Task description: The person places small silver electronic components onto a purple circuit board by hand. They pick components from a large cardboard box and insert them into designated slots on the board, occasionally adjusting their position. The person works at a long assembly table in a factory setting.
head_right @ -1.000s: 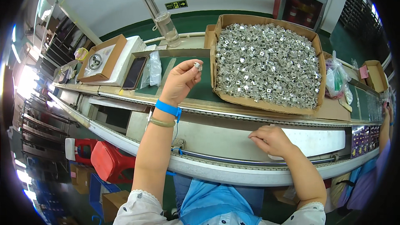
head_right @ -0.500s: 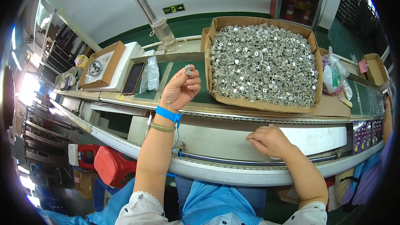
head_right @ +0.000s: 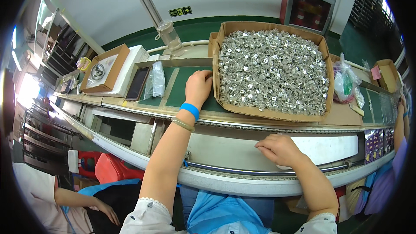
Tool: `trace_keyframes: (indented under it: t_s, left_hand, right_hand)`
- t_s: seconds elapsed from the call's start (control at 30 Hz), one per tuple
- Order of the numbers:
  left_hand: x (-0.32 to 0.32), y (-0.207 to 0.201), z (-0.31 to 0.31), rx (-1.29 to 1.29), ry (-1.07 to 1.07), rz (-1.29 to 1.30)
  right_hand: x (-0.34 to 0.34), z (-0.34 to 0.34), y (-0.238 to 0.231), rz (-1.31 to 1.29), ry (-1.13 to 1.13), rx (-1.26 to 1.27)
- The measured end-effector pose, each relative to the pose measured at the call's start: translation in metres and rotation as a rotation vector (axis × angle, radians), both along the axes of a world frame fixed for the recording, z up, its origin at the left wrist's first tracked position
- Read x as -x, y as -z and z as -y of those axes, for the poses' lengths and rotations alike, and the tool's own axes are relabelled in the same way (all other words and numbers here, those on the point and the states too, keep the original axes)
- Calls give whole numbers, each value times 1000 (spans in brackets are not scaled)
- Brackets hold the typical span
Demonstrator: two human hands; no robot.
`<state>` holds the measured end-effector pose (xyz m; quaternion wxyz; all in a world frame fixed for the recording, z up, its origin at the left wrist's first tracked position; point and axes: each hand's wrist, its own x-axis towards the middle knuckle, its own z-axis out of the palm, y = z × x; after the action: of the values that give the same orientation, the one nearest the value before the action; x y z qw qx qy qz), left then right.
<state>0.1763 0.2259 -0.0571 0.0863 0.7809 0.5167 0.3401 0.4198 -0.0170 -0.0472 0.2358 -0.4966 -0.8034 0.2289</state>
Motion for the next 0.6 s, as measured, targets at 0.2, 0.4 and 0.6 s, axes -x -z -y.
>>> trace_keyframes:
  t_s: [0.2, 0.4, 0.6]
  left_hand:
    - [35, -18, -2, -514, -252, -150]
    - [129, -12, -12, -115, -738, -473]
    - [160, -18, -35, -20, -598, -243]
  right_hand:
    - [-4, 3, -1, 25, -8, -5]
    - [5, 8, 3, -3, -6, -37]
    - [3, 1, 12, -68, -4, -98]
